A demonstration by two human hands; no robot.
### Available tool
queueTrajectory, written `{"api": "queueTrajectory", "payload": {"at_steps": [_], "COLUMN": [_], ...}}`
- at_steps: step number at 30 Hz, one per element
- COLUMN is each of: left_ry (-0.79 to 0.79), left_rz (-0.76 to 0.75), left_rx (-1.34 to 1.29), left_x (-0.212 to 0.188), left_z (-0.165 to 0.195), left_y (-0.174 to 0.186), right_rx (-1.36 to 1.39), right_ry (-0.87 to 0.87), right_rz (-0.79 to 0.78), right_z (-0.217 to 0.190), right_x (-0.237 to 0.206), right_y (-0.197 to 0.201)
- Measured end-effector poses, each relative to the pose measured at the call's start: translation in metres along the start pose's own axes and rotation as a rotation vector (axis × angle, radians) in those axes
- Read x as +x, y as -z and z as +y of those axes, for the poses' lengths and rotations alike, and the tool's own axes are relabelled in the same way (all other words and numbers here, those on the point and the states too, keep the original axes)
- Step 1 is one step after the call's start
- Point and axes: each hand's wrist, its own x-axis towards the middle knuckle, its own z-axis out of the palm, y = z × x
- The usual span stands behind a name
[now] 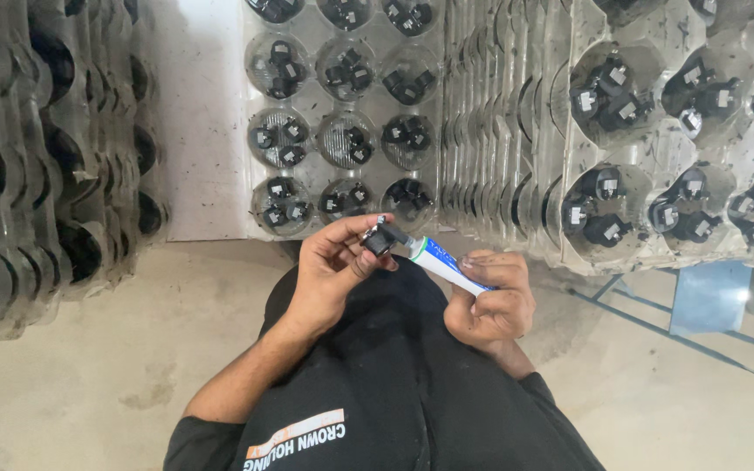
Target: The person picks small black plug components one at a time from molded trays and squeezes adhesive from a tube onto each one, then places it back in the tray. Midway they wipe the adhesive tube with a cloth near a workbench before resuming applying adhesive to more components.
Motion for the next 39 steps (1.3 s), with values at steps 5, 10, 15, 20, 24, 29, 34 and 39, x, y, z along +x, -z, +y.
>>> {"api": "queueTrajectory", "payload": {"at_steps": [5,10,15,20,24,29,34,39], "left_ry": [0.029,0.033,0.037,0.017,-0.079,-0.044,-0.095,-0.104], "left_rz": [0.025,-0.003,-0.025,0.025,0.227,0.337,0.35,0.364], "left_rx": [-0.055,-0.116,-0.146,-0.157,0.13,0.417,1.397,1.772], "left_x": [0.002,0.002,0.002,0.008,0.064,0.131,0.145,0.165], "left_z": [0.0,0.001,0.003,-0.01,-0.033,-0.041,-0.046,-0.061], "left_y": [0.001,0.001,0.002,0.015,0.051,0.104,0.125,0.13], "right_rx": [-0.011,0.01,0.03,-0.027,-0.017,-0.013,-0.039,-0.04], "right_ry": [0.007,0.004,0.014,0.004,-0.02,-0.06,-0.105,-0.117], "right_rz": [-0.008,-0.009,-0.011,-0.043,0.03,0.082,0.084,0.058], "right_z": [0.001,0.001,0.0,0.0,0.011,0.018,0.02,0.018], "right_x": [0.003,0.004,0.006,0.005,0.006,0.003,-0.001,-0.002], "right_y": [0.0,-0.002,-0.004,-0.002,0.002,0.014,0.017,0.018]}}
